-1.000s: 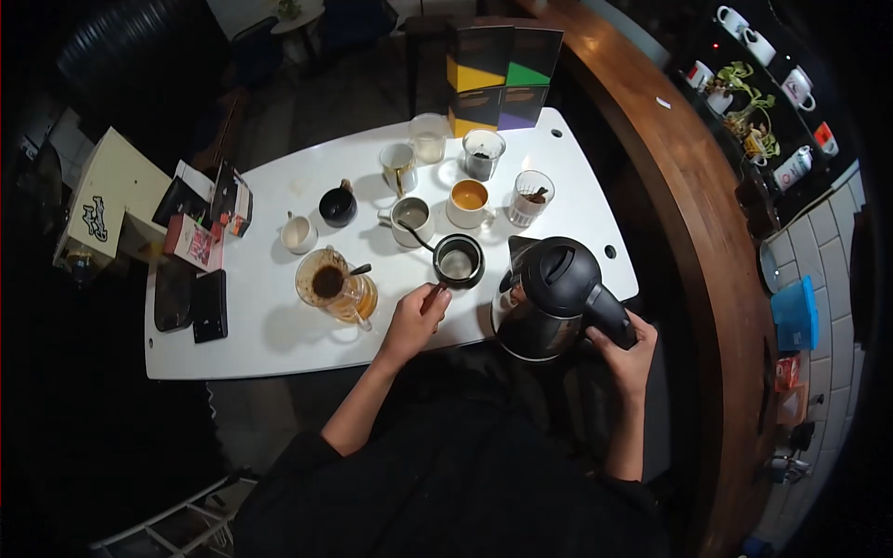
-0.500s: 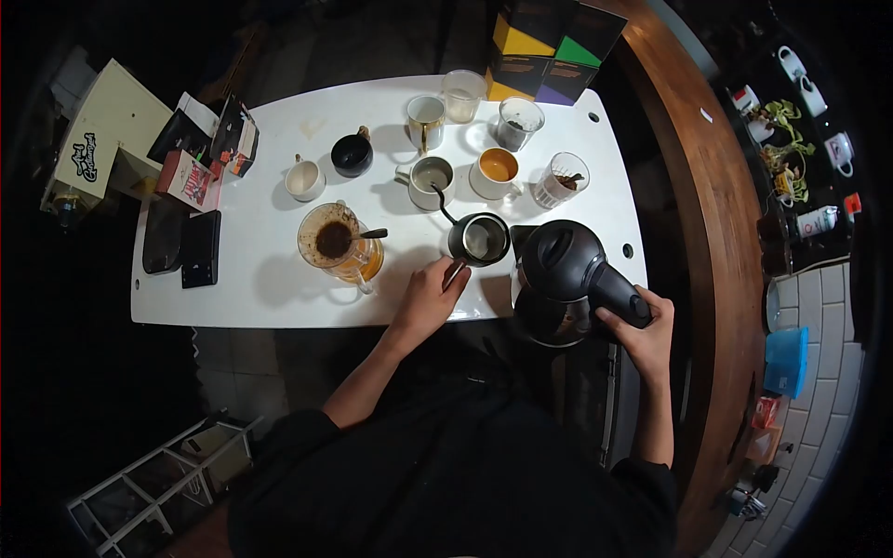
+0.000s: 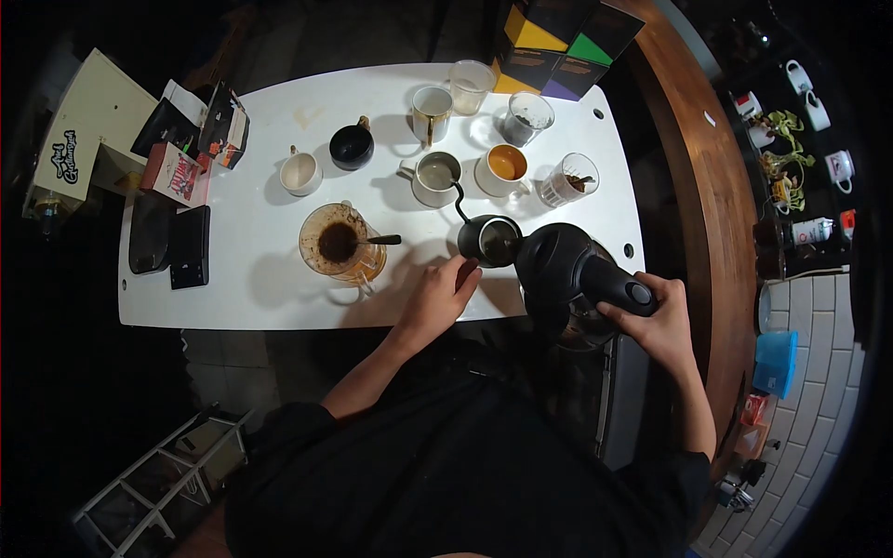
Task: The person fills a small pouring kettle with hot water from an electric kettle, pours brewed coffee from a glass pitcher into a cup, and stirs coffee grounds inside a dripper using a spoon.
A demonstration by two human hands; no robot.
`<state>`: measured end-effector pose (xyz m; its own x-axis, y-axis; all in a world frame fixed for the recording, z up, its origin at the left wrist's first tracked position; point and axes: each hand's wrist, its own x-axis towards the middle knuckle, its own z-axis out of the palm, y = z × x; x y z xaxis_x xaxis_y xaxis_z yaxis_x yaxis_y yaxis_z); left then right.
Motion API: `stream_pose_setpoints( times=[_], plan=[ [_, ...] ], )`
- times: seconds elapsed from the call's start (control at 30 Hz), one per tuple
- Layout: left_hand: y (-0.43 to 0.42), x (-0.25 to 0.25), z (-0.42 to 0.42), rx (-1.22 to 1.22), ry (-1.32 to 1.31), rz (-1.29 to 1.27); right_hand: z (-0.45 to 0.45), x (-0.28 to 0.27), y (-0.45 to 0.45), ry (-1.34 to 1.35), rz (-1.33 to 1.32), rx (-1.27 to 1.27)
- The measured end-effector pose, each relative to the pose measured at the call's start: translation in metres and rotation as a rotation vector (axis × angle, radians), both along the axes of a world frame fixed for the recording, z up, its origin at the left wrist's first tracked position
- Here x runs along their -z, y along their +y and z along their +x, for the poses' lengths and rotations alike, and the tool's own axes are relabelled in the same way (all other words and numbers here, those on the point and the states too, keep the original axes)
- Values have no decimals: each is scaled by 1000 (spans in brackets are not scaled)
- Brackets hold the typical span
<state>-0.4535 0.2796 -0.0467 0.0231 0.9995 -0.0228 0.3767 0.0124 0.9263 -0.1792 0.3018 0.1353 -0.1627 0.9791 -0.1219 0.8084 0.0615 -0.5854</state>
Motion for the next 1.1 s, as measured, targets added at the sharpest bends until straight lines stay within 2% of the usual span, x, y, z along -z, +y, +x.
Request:
stream_pose_setpoints(
  times=[0.07, 0.2, 0.27, 0.5, 0.57, 0.77, 1.1],
  plan=[
    [1, -4, -2, 13, 4, -34, 3, 6, 0, -160, 222, -129],
    [2, 1, -6, 9, 1, -6, -10, -4, 0, -189, 220, -96],
    [3, 1, -8, 9, 2, 2, -21, -17, 6, -119, -130, -28],
    [3, 1, -17, 13, 5, -19, -35, -26, 5, -112, -137, -42],
    [3, 2, -20, 38, 24, -49, -38, -28, 4, -111, -67, -58],
    [4, 4, -24, 60, 34, -68, -39, -27, 8, -103, -169, -12],
    [7, 6, -27, 85, 3, -111, -37, -16, 7, -85, -138, 5]
  ],
)
